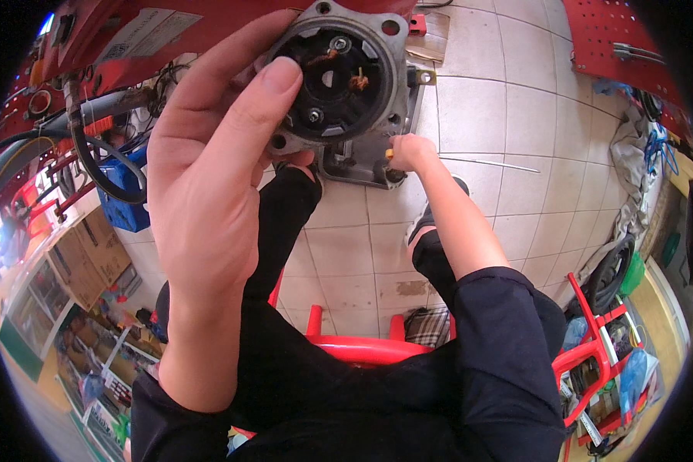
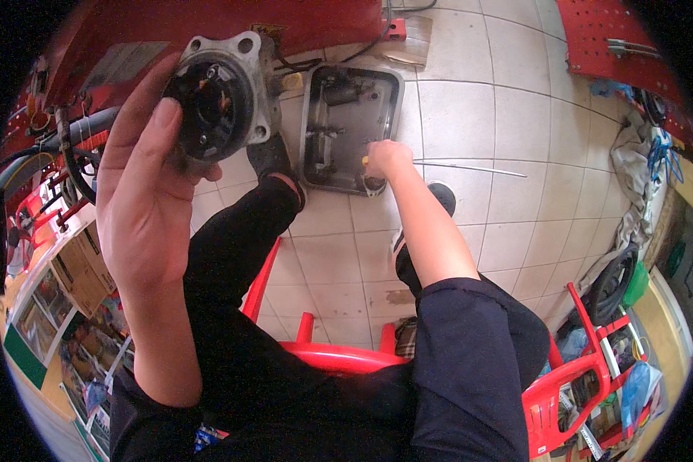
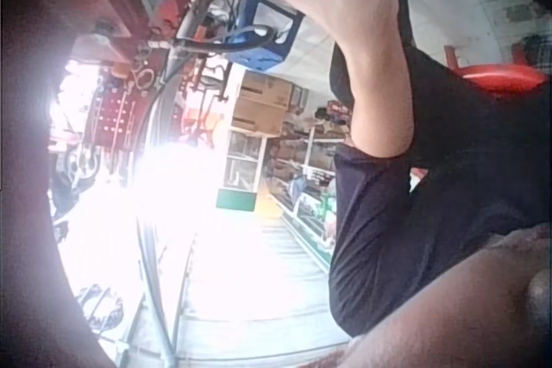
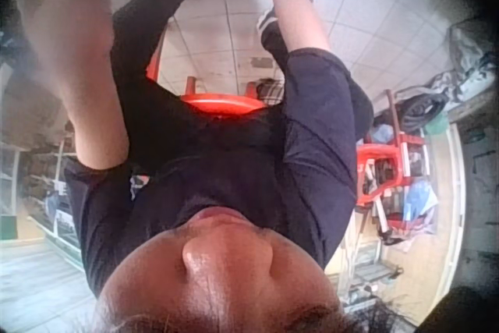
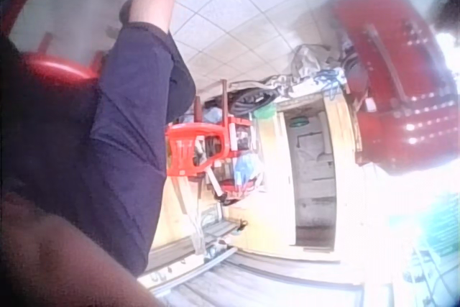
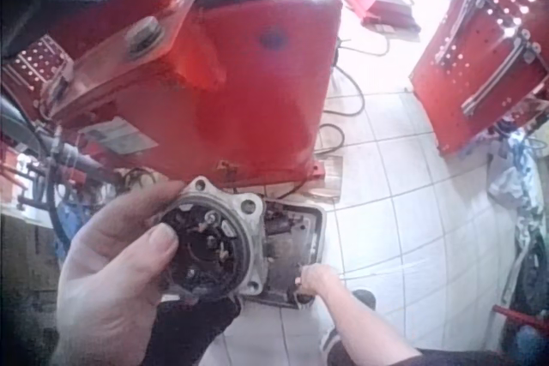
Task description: The person sits on a stool and works on a small mechanical part, likely a carburetor, using a yellow-handled screwdriver. They manipulate the part with both hands, using the screwdriver to adjust internal components and remove a small metal piece.
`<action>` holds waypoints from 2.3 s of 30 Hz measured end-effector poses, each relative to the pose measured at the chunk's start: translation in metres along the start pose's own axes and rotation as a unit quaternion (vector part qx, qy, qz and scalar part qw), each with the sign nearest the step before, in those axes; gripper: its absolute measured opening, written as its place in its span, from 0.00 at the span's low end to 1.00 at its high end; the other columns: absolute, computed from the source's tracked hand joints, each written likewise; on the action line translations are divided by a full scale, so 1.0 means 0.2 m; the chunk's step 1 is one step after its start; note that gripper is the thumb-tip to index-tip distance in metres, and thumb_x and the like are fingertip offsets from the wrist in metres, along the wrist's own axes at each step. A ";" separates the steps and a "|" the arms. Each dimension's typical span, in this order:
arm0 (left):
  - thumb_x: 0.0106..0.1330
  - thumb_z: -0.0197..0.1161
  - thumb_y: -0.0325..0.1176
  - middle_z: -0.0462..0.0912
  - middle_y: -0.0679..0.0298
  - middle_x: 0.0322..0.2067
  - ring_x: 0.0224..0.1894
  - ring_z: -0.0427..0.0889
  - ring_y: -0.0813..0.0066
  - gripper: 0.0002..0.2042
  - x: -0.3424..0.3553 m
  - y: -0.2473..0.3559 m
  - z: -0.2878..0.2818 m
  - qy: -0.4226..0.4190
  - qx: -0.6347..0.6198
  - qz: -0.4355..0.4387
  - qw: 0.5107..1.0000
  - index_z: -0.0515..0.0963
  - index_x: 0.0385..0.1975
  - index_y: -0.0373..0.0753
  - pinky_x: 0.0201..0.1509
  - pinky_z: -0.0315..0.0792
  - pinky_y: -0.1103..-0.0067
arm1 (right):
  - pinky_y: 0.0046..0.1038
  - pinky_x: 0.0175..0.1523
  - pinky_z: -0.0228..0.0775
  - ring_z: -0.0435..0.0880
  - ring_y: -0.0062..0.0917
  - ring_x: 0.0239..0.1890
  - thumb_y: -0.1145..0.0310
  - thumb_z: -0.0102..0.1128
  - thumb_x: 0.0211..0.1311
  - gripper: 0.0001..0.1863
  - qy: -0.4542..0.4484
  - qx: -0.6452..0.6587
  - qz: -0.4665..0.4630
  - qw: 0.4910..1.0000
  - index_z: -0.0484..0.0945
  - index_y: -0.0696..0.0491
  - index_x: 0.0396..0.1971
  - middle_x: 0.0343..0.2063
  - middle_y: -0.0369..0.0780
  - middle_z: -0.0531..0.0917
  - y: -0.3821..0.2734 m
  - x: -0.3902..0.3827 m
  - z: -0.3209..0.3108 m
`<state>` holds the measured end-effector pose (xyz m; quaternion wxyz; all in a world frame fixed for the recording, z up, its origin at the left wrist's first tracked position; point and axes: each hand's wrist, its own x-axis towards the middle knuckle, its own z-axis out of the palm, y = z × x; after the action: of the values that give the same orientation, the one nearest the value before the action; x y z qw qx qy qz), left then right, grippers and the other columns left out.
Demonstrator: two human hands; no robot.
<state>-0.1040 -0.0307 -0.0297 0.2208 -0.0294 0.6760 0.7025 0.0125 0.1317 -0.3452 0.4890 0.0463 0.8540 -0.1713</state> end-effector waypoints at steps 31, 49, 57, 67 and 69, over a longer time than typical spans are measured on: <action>0.67 0.53 0.30 0.80 0.68 0.40 0.37 0.79 0.83 0.13 -0.09 0.12 0.15 -0.059 -0.115 0.000 0.992 0.72 0.50 0.40 0.33 0.72 0.84 | 0.24 0.31 0.71 0.81 0.22 0.27 0.65 0.61 0.54 0.09 0.327 0.433 -0.129 0.830 0.80 0.54 0.32 0.25 0.37 0.83 -0.09 -0.66 -0.84; 0.70 0.44 0.30 0.79 0.67 0.38 0.35 0.79 0.84 0.11 -0.26 0.14 0.22 -0.143 -0.243 -0.057 0.958 0.69 0.49 0.40 0.29 0.70 0.86 | 0.13 0.14 0.54 0.64 0.09 0.10 0.77 0.57 0.57 0.17 0.391 0.691 -0.263 0.548 0.70 0.60 0.48 0.25 0.41 0.81 -0.54 -1.78 -0.79; 0.69 0.45 0.31 0.79 0.68 0.39 0.33 0.77 0.83 0.12 -0.24 0.06 0.25 -0.136 -0.217 -0.092 0.962 0.69 0.49 0.42 0.32 0.68 0.85 | 0.12 0.15 0.54 0.62 0.09 0.10 0.77 0.54 0.59 0.15 0.353 0.685 -0.261 0.581 0.70 0.59 0.47 0.26 0.43 0.81 -0.46 -1.68 -0.82; 0.69 0.46 0.31 0.78 0.70 0.38 0.34 0.76 0.86 0.12 -0.27 0.05 0.28 -0.125 -0.241 -0.123 0.955 0.69 0.50 0.42 0.32 0.67 0.84 | 0.11 0.16 0.56 0.65 0.07 0.13 0.77 0.58 0.57 0.13 0.347 0.684 -0.258 0.587 0.75 0.58 0.44 0.25 0.37 0.81 -0.42 -1.67 -0.78; 0.69 0.46 0.31 0.78 0.70 0.38 0.34 0.76 0.85 0.12 -0.27 0.04 0.28 -0.128 -0.253 -0.130 0.950 0.69 0.50 0.42 0.32 0.68 0.84 | 0.11 0.19 0.59 0.68 0.07 0.16 0.76 0.59 0.57 0.13 0.346 0.670 -0.244 0.610 0.76 0.58 0.43 0.25 0.36 0.81 -0.42 -1.68 -0.79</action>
<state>-0.0441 0.0082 0.0002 0.3801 -0.0822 0.4326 0.8134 0.0360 0.1362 0.0356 -0.0706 0.2064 0.5867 -0.7798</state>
